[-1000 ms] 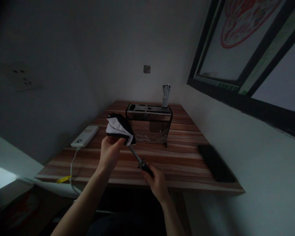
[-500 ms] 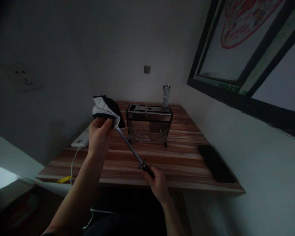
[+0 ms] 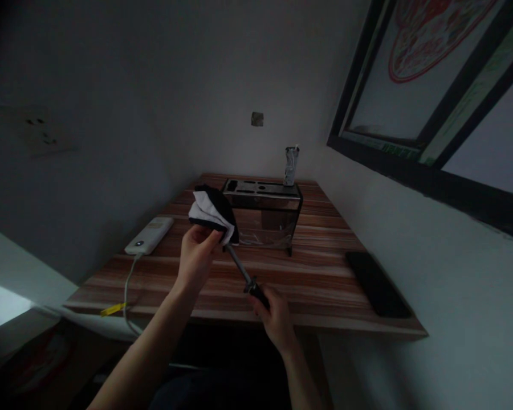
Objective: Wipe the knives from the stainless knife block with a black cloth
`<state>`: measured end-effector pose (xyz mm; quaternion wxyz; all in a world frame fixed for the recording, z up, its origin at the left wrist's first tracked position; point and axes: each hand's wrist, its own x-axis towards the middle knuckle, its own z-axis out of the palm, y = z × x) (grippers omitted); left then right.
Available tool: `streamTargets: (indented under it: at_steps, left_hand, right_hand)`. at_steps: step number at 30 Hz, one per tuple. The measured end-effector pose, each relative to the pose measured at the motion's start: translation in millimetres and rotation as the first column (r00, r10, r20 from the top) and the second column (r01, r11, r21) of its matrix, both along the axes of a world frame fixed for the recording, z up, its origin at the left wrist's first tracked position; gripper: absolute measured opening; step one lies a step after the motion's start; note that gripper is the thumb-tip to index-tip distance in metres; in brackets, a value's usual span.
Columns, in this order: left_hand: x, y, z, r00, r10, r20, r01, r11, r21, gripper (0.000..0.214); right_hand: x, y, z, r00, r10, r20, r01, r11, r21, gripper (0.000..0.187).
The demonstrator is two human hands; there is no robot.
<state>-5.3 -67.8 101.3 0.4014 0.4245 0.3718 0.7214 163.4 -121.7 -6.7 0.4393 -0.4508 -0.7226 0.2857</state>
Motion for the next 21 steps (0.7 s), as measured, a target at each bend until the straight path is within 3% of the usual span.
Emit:
streamTargets:
  at_steps: [8,14,21]
  left_hand:
    - [19,-18,-25.5,0.985,-0.103,-0.141,0.077,0.981,-0.176,0.014]
    - [34,-28,-43.2,0.963,-0.258,-0.081,0.229,0.937,-0.262,0.013]
    - [37,-35,-63.3,0.973,-0.212,-0.088,0.184,0.948,-0.258,0.018]
  right_hand:
    - [-1,-1,1.9,1.0,-0.015,-0.024,0.015,0.999,-0.03,0.027]
    - [0,1,-0.6,0.998,-0.053,-0.024,0.052,0.999,-0.006,0.027]
    - [-1,1,0.2,1.0,-0.027,-0.014,0.027,1.0,-0.01,0.026]
